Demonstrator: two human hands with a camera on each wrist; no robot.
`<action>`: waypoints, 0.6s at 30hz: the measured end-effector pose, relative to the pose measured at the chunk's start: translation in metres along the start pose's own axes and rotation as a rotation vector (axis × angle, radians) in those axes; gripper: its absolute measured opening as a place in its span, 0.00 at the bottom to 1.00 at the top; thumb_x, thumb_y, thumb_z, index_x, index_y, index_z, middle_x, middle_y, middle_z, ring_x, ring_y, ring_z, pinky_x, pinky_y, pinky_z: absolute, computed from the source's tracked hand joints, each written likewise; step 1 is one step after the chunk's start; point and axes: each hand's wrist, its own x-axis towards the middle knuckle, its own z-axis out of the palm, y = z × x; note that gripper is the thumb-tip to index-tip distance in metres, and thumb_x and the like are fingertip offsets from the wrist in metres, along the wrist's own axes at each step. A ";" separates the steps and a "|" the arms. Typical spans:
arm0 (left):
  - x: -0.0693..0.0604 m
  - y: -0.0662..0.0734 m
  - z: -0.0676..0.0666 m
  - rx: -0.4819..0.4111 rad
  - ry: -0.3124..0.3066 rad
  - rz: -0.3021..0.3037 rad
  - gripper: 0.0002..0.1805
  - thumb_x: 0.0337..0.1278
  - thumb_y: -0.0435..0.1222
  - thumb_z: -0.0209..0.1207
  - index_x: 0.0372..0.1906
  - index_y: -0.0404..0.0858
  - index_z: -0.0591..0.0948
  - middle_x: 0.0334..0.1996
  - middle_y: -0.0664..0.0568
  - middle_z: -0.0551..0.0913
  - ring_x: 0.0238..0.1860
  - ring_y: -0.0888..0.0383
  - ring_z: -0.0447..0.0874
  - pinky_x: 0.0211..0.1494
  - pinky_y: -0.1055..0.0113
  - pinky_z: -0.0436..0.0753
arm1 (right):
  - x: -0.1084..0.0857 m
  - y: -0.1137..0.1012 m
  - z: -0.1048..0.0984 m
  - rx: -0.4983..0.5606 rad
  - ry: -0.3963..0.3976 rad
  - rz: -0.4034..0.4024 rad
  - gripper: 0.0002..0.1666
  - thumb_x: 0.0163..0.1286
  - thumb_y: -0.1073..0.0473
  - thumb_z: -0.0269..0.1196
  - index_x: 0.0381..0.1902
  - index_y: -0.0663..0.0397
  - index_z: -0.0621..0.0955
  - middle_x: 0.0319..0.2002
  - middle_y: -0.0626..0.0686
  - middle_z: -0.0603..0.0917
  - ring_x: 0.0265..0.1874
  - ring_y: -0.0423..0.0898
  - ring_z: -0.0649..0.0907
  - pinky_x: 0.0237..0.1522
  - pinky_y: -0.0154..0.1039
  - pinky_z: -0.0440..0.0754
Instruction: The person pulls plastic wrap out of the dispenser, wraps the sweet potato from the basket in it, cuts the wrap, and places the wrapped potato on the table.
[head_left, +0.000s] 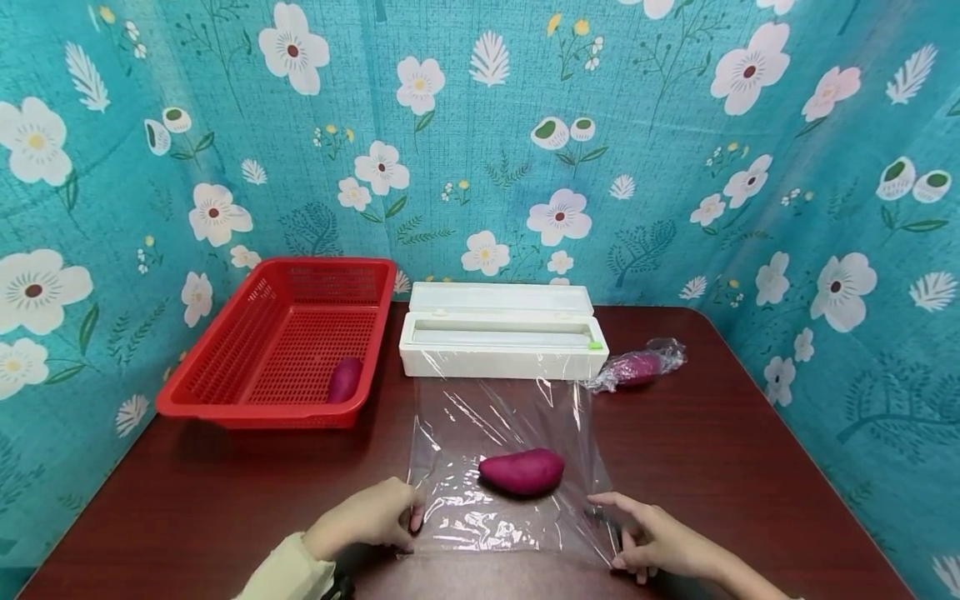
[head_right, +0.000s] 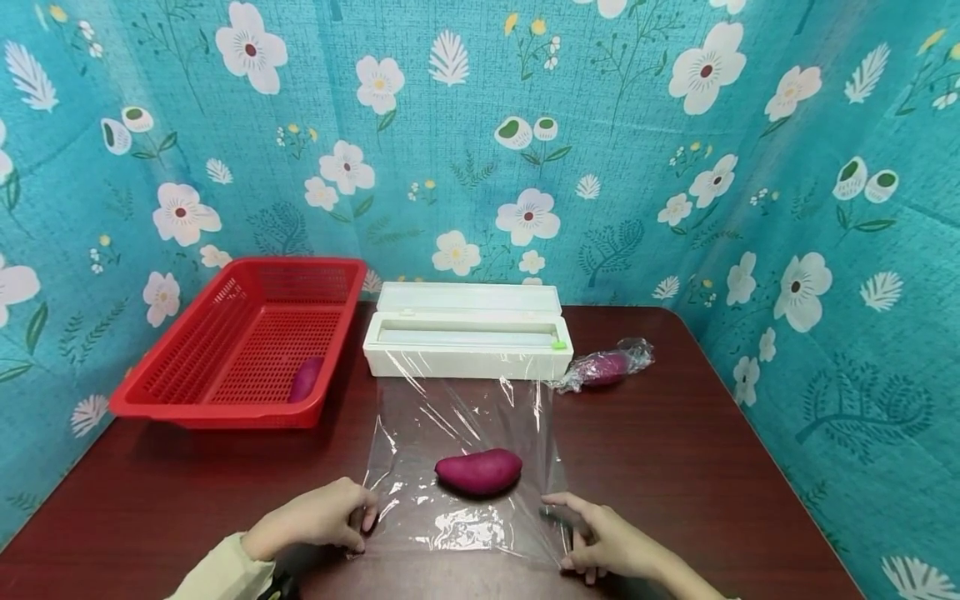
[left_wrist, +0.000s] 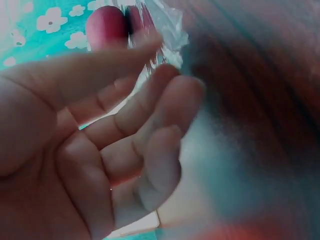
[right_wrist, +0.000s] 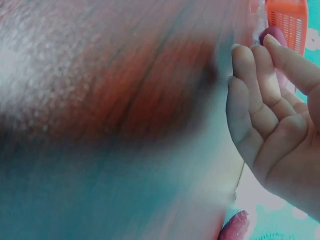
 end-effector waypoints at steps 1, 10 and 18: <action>-0.001 0.001 0.000 0.018 -0.002 0.004 0.16 0.25 0.32 0.71 0.16 0.44 0.72 0.08 0.67 0.65 0.10 0.75 0.61 0.14 0.79 0.63 | 0.000 0.000 0.000 -0.006 -0.004 -0.015 0.38 0.58 0.65 0.61 0.63 0.64 0.57 0.14 0.58 0.75 0.12 0.49 0.78 0.11 0.40 0.75; -0.004 0.004 0.005 0.095 -0.037 0.016 0.17 0.19 0.31 0.71 0.15 0.46 0.72 0.08 0.68 0.65 0.12 0.74 0.62 0.16 0.79 0.63 | -0.001 -0.002 -0.001 0.030 -0.020 -0.051 0.42 0.58 0.70 0.59 0.65 0.65 0.51 0.17 0.56 0.78 0.14 0.45 0.79 0.12 0.39 0.76; -0.005 0.002 -0.002 0.117 -0.037 0.087 0.10 0.27 0.26 0.60 0.14 0.44 0.75 0.09 0.69 0.63 0.13 0.74 0.59 0.16 0.82 0.61 | -0.003 -0.006 -0.007 0.015 -0.031 -0.061 0.30 0.60 0.70 0.58 0.59 0.66 0.60 0.16 0.57 0.76 0.16 0.43 0.80 0.14 0.40 0.76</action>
